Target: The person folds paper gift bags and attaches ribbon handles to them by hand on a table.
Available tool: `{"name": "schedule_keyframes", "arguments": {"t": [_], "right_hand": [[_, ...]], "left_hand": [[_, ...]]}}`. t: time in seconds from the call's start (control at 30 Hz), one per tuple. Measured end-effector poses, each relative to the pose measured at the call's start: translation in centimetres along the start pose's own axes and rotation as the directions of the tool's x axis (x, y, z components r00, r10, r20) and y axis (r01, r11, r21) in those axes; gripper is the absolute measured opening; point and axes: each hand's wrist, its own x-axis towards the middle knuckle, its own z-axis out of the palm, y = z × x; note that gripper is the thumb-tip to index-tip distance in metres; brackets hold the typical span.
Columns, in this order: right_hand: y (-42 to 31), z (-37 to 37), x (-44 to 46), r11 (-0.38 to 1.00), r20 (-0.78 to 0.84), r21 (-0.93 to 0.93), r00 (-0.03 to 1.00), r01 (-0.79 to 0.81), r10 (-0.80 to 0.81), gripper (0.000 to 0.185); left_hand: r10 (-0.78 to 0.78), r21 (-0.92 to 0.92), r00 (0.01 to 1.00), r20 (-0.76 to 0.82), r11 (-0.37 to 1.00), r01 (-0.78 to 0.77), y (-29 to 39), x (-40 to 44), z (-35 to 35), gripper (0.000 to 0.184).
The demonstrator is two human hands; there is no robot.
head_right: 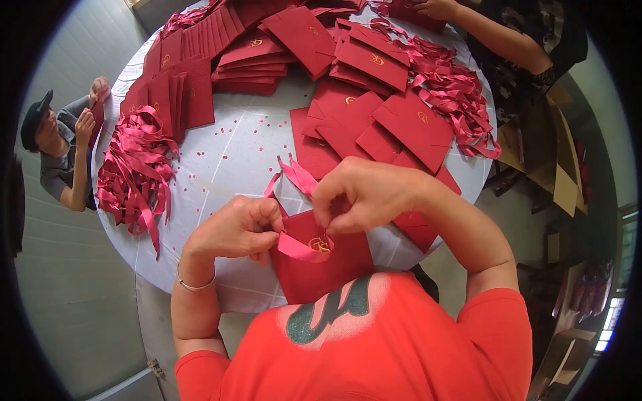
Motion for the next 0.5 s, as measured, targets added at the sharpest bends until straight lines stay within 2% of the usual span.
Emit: {"name": "schedule_keyframes", "arguments": {"t": [0.07, 0.13, 0.17, 0.2, 0.27, 0.4, 0.47, 0.5], "right_hand": [[0.7, -0.8, 0.0, 1.0, 0.03, 0.029, 1.0, 0.006, -0.007, 0.006], [2.6, -0.9, 0.2, 0.881, 0.01, 0.47, 0.998, -0.06, 0.063, 0.014], [2.9, -0.9, 0.2, 0.869, -0.032, 0.494, 0.999, -0.006, 0.025, 0.023], [3.1, -1.0, 0.1, 0.869, -0.029, 0.495, 0.999, -0.008, 0.025, 0.023], [3.3, -1.1, -0.2, 0.792, -0.085, 0.61, 0.995, 0.02, 0.041, 0.027], [3.0, -1.4, -0.4, 0.785, -0.106, 0.616, 0.994, 0.064, 0.002, 0.029], [3.5, -2.1, -0.4, 0.663, -0.046, 0.747, 0.999, 0.038, -0.005, 0.031], [3.7, -2.0, -0.2, 0.634, -0.081, 0.768, 0.996, 0.088, -0.04, 0.032]], "left_hand": [[-0.002, 0.004, 1.0, 0.002, 1.0, 0.002, -0.2, 0.1, -0.1, 0.004], [-0.005, 0.008, 1.0, 0.007, 1.0, 0.005, -0.2, 0.1, -0.2, 0.004], [-0.009, 0.001, 1.0, 0.009, 1.0, 0.009, -0.1, 0.1, -0.2, 0.004], [-0.014, -0.006, 1.0, 0.012, 1.0, 0.014, -0.1, 0.1, -0.1, 0.004], [-0.014, -0.004, 1.0, 0.011, 1.0, 0.014, -0.1, 0.1, -0.1, 0.004], [-0.011, 0.014, 1.0, 0.01, 1.0, 0.011, -0.3, 0.2, -0.2, 0.005], [-0.006, 0.016, 1.0, 0.007, 1.0, 0.006, -0.1, 0.2, -0.1, 0.005], [0.003, 0.02, 1.0, 0.004, 1.0, -0.003, 0.0, 0.1, -0.1, 0.005]]}}
